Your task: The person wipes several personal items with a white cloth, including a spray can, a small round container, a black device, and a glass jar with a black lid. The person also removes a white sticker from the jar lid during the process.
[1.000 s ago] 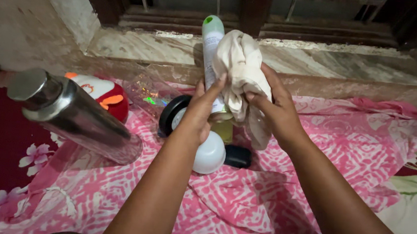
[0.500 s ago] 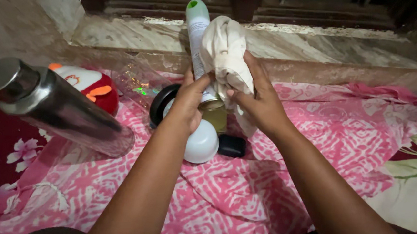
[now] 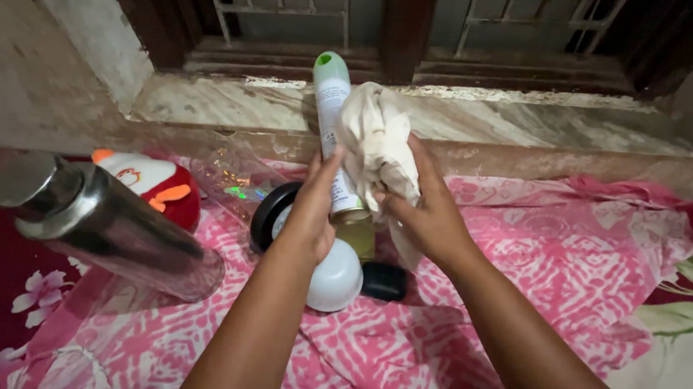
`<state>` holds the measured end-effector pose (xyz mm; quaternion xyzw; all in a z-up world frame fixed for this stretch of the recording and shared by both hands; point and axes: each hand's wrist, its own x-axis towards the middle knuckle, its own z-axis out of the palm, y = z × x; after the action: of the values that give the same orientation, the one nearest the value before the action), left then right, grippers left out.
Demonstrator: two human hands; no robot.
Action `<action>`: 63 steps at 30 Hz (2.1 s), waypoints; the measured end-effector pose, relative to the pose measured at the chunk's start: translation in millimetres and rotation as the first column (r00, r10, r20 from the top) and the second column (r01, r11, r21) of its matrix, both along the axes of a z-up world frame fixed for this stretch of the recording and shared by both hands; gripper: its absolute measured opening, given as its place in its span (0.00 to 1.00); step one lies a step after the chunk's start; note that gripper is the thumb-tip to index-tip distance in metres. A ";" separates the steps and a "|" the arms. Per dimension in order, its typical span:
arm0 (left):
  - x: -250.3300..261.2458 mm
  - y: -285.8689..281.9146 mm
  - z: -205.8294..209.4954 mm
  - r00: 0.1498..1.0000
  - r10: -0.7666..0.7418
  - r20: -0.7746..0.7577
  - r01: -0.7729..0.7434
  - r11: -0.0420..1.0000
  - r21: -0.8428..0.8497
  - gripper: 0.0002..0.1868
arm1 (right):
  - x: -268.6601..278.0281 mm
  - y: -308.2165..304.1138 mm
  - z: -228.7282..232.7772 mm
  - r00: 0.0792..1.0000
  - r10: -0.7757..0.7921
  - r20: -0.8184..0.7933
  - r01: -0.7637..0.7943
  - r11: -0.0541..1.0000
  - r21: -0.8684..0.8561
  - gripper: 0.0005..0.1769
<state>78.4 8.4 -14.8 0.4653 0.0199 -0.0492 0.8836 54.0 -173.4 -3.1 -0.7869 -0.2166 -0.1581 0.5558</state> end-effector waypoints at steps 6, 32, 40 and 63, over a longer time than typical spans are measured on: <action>3.8 1.4 -5.4 0.994 0.052 0.096 -0.061 0.994 0.095 0.32 | -6.7 5.9 10.7 0.980 -0.201 0.000 0.199 0.968 0.150 0.42; -33.5 -70.4 38.9 0.977 -0.206 -0.052 0.213 0.954 0.210 0.51 | 12.1 -110.7 66.0 0.842 -0.513 0.167 0.393 0.794 0.463 0.35; -25.2 -181.4 -25.6 0.956 -0.287 -0.065 0.293 0.905 0.310 0.39 | -0.3 -143.0 89.9 0.820 -0.536 0.198 0.394 0.782 0.484 0.33; -88.6 -239.4 -33.7 0.900 -0.432 0.058 -0.006 0.120 0.993 0.49 | 10.7 -131.1 74.3 0.932 -0.361 0.009 0.289 0.759 0.584 0.36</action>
<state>-10.2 -231.0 -48.5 0.9222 -0.1711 -0.0732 0.3390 64.7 -304.5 71.2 -0.5973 -0.0520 -0.3571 0.7163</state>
